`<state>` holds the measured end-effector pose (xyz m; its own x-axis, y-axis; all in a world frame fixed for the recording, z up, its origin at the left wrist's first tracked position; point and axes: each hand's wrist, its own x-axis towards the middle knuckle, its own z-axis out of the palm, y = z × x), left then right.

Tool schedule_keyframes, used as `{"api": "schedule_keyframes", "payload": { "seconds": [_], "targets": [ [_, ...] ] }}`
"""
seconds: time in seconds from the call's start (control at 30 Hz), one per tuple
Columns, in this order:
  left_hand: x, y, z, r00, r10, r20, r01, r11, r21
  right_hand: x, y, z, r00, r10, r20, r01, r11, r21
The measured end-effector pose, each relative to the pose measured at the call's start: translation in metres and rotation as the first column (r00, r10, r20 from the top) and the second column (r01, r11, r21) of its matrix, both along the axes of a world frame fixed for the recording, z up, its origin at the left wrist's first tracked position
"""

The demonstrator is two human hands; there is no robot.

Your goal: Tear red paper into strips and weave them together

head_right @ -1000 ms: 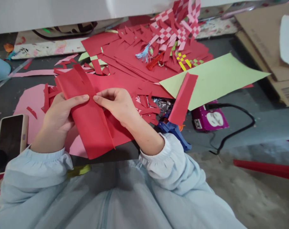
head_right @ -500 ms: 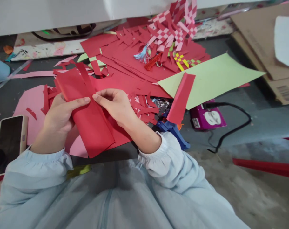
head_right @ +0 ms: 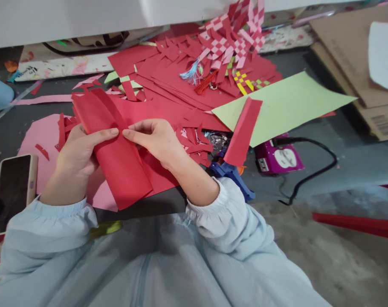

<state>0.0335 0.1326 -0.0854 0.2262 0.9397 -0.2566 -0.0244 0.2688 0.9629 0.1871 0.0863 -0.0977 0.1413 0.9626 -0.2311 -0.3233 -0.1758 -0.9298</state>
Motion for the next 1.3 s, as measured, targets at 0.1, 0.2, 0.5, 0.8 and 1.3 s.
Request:
{"api": "schedule_keyframes", "payload": {
  "seconds": [0.1, 0.2, 0.5, 0.8, 1.3],
  "targets": [
    [0.000, 0.000, 0.001, 1.000, -0.010, 0.012, 0.010, 1.000, 0.013, 0.001, 0.000, 0.000, 0.999, -0.012, 0.049, 0.011, 1.000, 0.023],
    [0.001, -0.001, 0.001, 0.999, -0.040, 0.028, 0.039, 0.999, 0.017, 0.000, 0.000, -0.002, 0.998, -0.033, 0.057, 0.031, 0.998, 0.046],
    [0.001, -0.001, -0.001, 1.000, -0.015, 0.010, 0.014, 0.998, 0.060, -0.006, -0.001, -0.009, 0.994, -0.076, -0.082, 0.080, 0.996, 0.047],
    [0.000, -0.002, 0.000, 0.998, -0.049, 0.041, 0.047, 0.998, 0.047, -0.010, -0.001, -0.009, 0.977, -0.088, -0.192, 0.080, 0.996, -0.049],
    [0.000, 0.000, 0.003, 0.999, -0.028, 0.029, 0.028, 1.000, 0.006, -0.004, -0.001, -0.005, 0.998, -0.033, -0.055, 0.032, 0.999, -0.012]
  ]
}}
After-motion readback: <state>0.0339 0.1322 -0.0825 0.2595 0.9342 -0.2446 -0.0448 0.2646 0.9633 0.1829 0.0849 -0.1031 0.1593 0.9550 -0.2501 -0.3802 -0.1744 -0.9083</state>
